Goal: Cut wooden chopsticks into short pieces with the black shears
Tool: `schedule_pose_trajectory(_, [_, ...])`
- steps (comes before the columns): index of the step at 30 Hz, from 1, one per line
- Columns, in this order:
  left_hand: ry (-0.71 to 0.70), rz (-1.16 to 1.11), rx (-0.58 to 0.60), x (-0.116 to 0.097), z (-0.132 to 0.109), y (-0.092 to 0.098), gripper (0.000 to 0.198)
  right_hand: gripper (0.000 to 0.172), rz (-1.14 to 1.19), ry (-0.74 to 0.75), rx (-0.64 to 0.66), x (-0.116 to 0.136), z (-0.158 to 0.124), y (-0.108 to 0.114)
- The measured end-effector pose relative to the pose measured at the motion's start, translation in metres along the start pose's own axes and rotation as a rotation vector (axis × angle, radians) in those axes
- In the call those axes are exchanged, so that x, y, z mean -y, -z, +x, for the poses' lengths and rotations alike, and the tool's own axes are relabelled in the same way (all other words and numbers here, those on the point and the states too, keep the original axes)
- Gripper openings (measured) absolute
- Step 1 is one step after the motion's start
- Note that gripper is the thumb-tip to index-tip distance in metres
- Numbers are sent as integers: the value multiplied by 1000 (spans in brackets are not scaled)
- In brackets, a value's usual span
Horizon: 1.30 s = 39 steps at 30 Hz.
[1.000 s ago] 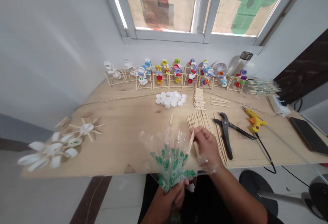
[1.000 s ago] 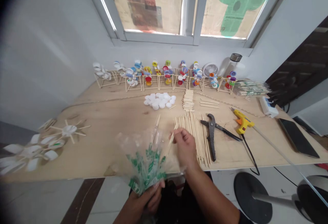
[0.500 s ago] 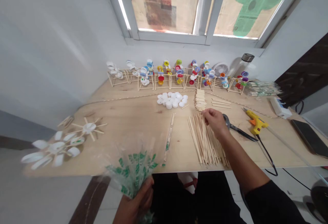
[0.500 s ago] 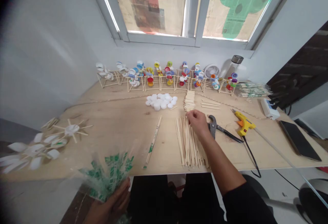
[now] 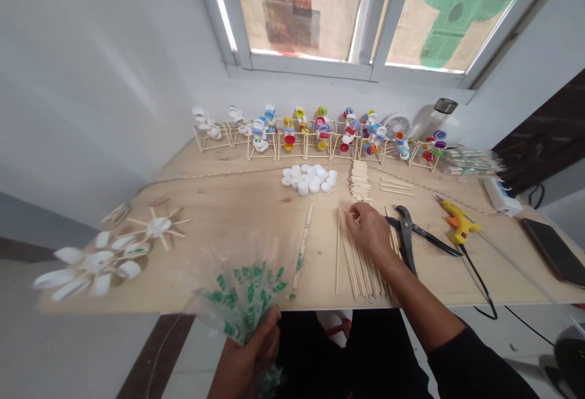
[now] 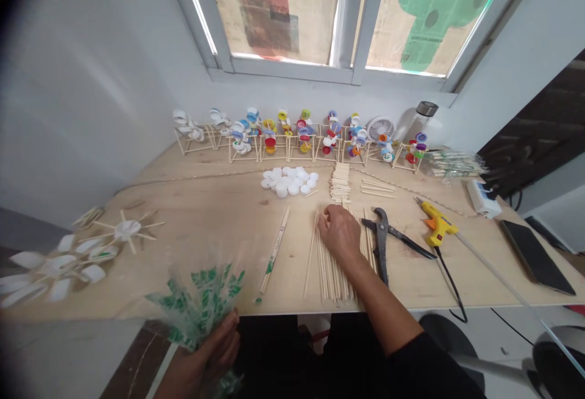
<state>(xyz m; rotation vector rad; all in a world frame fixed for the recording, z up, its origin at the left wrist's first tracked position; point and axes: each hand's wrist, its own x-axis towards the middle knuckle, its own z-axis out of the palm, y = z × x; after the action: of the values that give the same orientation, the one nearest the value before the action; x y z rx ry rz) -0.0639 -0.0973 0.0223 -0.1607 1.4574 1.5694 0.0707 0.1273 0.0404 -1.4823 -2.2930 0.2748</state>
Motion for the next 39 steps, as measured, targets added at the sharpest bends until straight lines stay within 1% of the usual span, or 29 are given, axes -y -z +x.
schedule_pose_trajectory(4, [13, 3, 44, -5, 1, -7, 36, 17, -41, 224, 128, 32, -10, -4])
schedule_pose_trajectory(8, [14, -7, 45, -8, 0, -11, 41, 20, -92, 441, 263, 60, -21, -12])
schedule_pose_trajectory(10, [23, 6, 62, -9, -1, -12, 40, 21, -127, 503, 309, 68, -24, -14])
schedule_pose_trajectory(12, [30, 11, 78, -9, -1, -13, 41, 23, -164, 528, 339, 71, -26, -15])
schedule_pose_trajectory(16, [47, -7, 48, -10, -3, -15, 44, 23, -233, 492, 373, 72, -30, -12])
schedule_pose_trajectory(23, [59, -23, 91, -9, -4, -16, 44, 20, -308, 362, 393, 76, -30, -13])
schedule_pose_trajectory(26, [47, 23, 125, -8, -4, -15, 39, 19, -325, 332, 413, 79, -27, -14])
schedule_pose_trajectory(31, [-17, 69, 211, -8, -8, -16, 37, 24, -336, 311, 448, 81, -26, -14])
schedule_pose_trajectory(36, [24, 18, 167, -8, -10, -16, 41, 21, -338, 307, 476, 81, -28, -11])
schedule_pose_trajectory(39, [28, 26, 169, -8, -11, -16, 39, 20, -339, 294, 481, 80, -28, -9])
